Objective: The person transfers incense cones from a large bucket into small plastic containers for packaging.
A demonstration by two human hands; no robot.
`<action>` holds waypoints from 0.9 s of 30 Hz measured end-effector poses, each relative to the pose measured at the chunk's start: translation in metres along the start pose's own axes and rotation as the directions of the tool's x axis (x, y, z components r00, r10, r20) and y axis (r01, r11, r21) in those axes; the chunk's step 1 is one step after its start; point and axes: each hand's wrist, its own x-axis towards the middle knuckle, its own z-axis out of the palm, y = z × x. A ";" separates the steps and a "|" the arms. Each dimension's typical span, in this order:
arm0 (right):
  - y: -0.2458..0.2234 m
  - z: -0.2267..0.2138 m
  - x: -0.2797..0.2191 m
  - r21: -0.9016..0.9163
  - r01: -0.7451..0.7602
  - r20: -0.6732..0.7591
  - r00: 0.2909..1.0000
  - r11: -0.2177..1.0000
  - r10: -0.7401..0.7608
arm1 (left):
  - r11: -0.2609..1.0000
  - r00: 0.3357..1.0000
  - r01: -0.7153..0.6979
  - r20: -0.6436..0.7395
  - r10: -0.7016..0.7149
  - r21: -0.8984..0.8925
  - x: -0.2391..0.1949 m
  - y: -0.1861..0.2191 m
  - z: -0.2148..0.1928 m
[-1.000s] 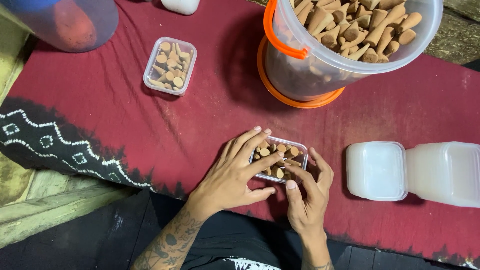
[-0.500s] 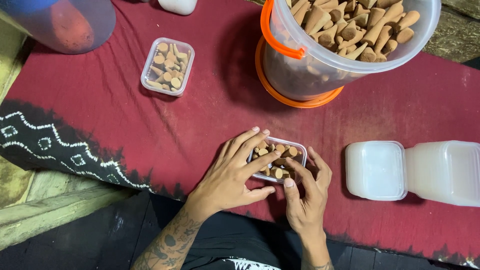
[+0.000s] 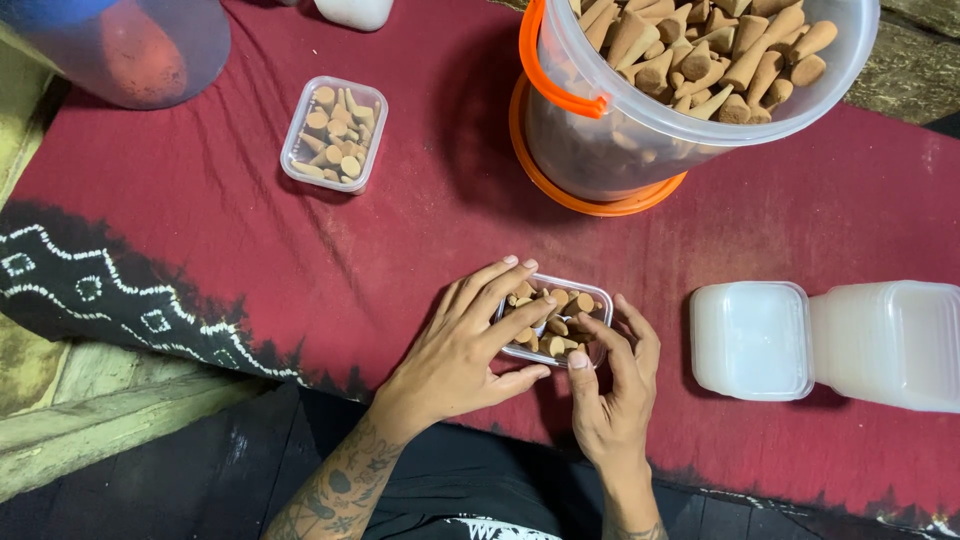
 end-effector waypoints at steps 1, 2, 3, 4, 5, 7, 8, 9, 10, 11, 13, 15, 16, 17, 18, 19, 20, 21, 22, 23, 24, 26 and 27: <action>0.000 0.000 0.000 0.000 0.000 0.000 1.000 1.000 0.000 | 1.000 1.000 0.000 0.000 0.000 0.000 0.000 0.000 0.000; 0.001 0.000 0.000 -0.004 0.002 -0.001 1.000 1.000 -0.002 | 1.000 1.000 0.002 -0.001 -0.002 -0.004 0.000 0.000 0.000; 0.001 0.000 0.000 -0.008 0.004 -0.002 1.000 1.000 -0.004 | 1.000 1.000 0.005 -0.003 -0.005 -0.008 0.000 0.001 0.000; 0.001 0.000 0.000 -0.008 0.005 -0.002 1.000 1.000 -0.005 | 1.000 1.000 0.005 -0.003 -0.005 -0.008 0.000 0.000 0.000; 0.000 0.001 0.000 -0.015 0.008 -0.001 1.000 1.000 -0.008 | 1.000 1.000 0.000 -0.009 0.000 -0.001 0.000 0.000 0.000; 0.000 0.001 0.000 -0.022 0.010 0.001 1.000 1.000 -0.010 | 1.000 1.000 -0.004 -0.015 0.004 0.005 0.000 -0.001 0.001; 0.000 0.002 0.000 -0.063 0.025 0.008 1.000 0.998 -0.025 | 1.000 1.000 -0.007 -0.016 0.007 0.003 -0.001 -0.001 0.002; 0.000 0.002 0.000 -0.103 0.041 0.015 0.999 0.994 -0.040 | 1.000 1.000 -0.010 -0.017 0.010 0.002 -0.001 -0.002 0.002; 0.001 0.002 0.000 -0.103 0.041 0.015 0.999 0.994 -0.040 | 1.000 1.000 -0.010 -0.017 0.010 0.002 -0.001 -0.001 0.002; 0.001 0.002 0.000 -0.121 0.050 0.018 0.999 0.991 -0.048 | 1.000 1.000 -0.011 -0.017 0.011 0.006 0.000 -0.001 0.001; 0.001 0.003 0.000 -0.140 0.058 0.021 0.998 0.988 -0.056 | 1.000 1.000 -0.012 -0.016 0.013 0.009 0.000 0.000 0.000; 0.001 0.004 0.000 -0.169 0.090 0.022 0.996 0.981 -0.087 | 1.000 1.000 -0.004 -0.006 0.004 0.005 0.000 0.000 -0.001; -0.001 0.003 0.000 -0.169 0.090 0.023 0.996 0.981 -0.087 | 1.000 1.000 -0.004 -0.006 0.004 0.005 0.000 0.000 -0.001; -0.002 0.003 0.000 -0.158 0.074 0.028 0.997 0.985 -0.070 | 1.000 1.000 -0.001 -0.009 0.001 0.003 0.000 0.000 -0.001; -0.004 0.003 0.001 -0.146 0.058 0.034 0.998 0.988 -0.054 | 1.000 1.000 0.002 -0.013 -0.002 0.001 0.000 0.001 -0.001; -0.004 0.003 0.001 -0.146 0.059 0.033 0.998 0.988 -0.054 | 1.000 1.000 0.002 -0.014 -0.002 0.001 0.000 0.001 -0.001; -0.004 0.003 0.001 -0.137 0.041 0.032 0.999 0.990 -0.037 | 1.000 1.000 0.004 -0.008 -0.004 -0.009 0.000 0.001 -0.001; -0.004 0.002 0.001 -0.127 0.024 0.031 0.999 0.992 -0.020 | 1.000 1.000 0.006 -0.002 -0.006 -0.020 0.000 0.001 -0.001; -0.003 0.003 0.000 -0.128 0.024 0.030 0.999 0.991 -0.021 | 1.000 1.000 0.005 -0.002 -0.005 -0.019 0.000 0.001 -0.001; -0.003 0.003 0.000 -0.124 0.027 0.032 0.999 0.992 -0.023 | 1.000 1.000 -0.004 -0.008 0.004 -0.016 0.000 0.001 -0.002; -0.003 0.003 0.001 -0.119 0.031 0.032 0.999 0.992 -0.027 | 1.000 1.000 -0.015 -0.014 0.015 -0.012 0.000 0.001 -0.002; -0.003 0.002 0.000 -0.100 0.024 0.027 0.999 0.995 -0.021 | 0.999 1.000 -0.014 -0.020 0.013 -0.035 -0.001 0.000 -0.001; -0.003 0.002 0.001 -0.080 0.014 0.024 1.000 0.997 -0.013 | 0.998 1.000 -0.010 -0.023 0.009 -0.059 -0.001 0.000 -0.001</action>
